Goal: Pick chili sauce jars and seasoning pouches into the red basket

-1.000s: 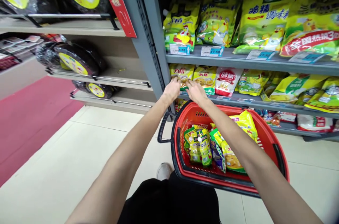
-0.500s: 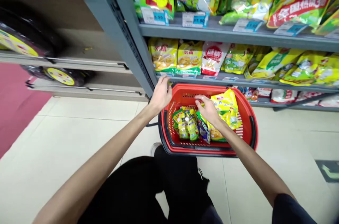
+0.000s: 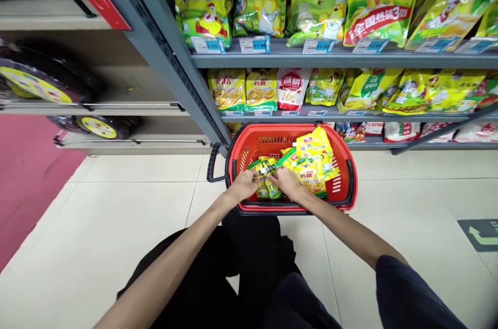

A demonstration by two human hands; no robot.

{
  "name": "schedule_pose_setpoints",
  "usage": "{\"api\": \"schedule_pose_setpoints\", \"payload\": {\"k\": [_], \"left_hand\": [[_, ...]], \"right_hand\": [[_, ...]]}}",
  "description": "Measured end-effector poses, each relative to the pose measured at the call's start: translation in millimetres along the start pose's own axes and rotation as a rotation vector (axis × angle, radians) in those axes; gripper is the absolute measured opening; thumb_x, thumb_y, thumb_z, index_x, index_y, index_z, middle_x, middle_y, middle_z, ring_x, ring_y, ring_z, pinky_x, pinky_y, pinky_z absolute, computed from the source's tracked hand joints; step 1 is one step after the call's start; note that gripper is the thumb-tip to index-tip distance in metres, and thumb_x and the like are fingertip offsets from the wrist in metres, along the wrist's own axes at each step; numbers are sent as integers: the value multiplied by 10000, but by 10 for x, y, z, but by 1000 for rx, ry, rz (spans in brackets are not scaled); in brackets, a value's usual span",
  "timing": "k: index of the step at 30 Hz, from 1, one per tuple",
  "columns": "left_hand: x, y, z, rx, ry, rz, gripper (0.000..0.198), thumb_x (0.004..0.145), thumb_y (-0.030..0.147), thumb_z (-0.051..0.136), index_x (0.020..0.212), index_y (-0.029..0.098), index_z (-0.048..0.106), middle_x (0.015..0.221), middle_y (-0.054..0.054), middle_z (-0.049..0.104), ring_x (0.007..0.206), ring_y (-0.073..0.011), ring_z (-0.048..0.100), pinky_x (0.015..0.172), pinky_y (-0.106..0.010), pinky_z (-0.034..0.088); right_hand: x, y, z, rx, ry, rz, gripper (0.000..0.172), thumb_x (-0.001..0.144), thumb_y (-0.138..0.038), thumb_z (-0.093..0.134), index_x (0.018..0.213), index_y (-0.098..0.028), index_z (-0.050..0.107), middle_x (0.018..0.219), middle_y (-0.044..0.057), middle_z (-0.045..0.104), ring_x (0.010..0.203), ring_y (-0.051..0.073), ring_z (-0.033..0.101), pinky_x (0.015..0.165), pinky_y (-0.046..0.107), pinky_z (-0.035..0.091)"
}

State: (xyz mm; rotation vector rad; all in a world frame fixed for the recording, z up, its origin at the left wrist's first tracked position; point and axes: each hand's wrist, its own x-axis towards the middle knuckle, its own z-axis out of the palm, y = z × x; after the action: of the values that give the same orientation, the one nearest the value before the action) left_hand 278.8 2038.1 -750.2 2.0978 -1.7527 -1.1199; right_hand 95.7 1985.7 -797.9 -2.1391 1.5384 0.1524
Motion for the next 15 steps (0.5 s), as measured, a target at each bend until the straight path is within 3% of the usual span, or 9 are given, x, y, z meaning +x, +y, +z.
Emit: {"api": "schedule_pose_setpoints", "payload": {"k": [3,8,11,13,15], "left_hand": [[40,18,113,-52,-1,-48,274,862,154,639,1101,175,771,1109,-105,799,1090,-238,731,1006,-287,521],[112,22,-18,-153,8,-93,172,845,194,683,977,145,781,1052,-133,803,1052,-270,736,960,-306,528],[113,52,-190,-264,17,-66,262,916,362,659,960,133,779,1022,-145,801,1052,-296,738,942,-323,542],[75,129,-299,-357,16,-12,458,989,534,531,1051,148,769,1080,-138,794,1068,-286,736,926,-323,560],[11,253,-407,-595,9,63,636,1014,666,380,1234,169,712,1220,-147,757,1143,-283,714,943,-344,572]], "right_hand": [[-7,-284,31,-81,-48,61,435,903,-494,742,1039,-81,746,1243,258,692,1151,354,675,954,418,533],[-35,-542,-134,-74,-51,128,332,946,-365,723,1173,-126,684,1296,126,680,1184,264,658,995,470,550],[-106,-471,-457,11,-16,72,203,986,-298,644,959,-118,733,1055,120,765,998,230,726,867,363,571],[-167,-428,-748,84,31,-6,324,1031,-289,527,841,-130,736,875,112,779,845,211,745,763,298,548],[-237,-464,-1043,145,98,-92,369,1049,-296,454,866,-144,737,888,108,788,826,198,749,757,270,529]]}}
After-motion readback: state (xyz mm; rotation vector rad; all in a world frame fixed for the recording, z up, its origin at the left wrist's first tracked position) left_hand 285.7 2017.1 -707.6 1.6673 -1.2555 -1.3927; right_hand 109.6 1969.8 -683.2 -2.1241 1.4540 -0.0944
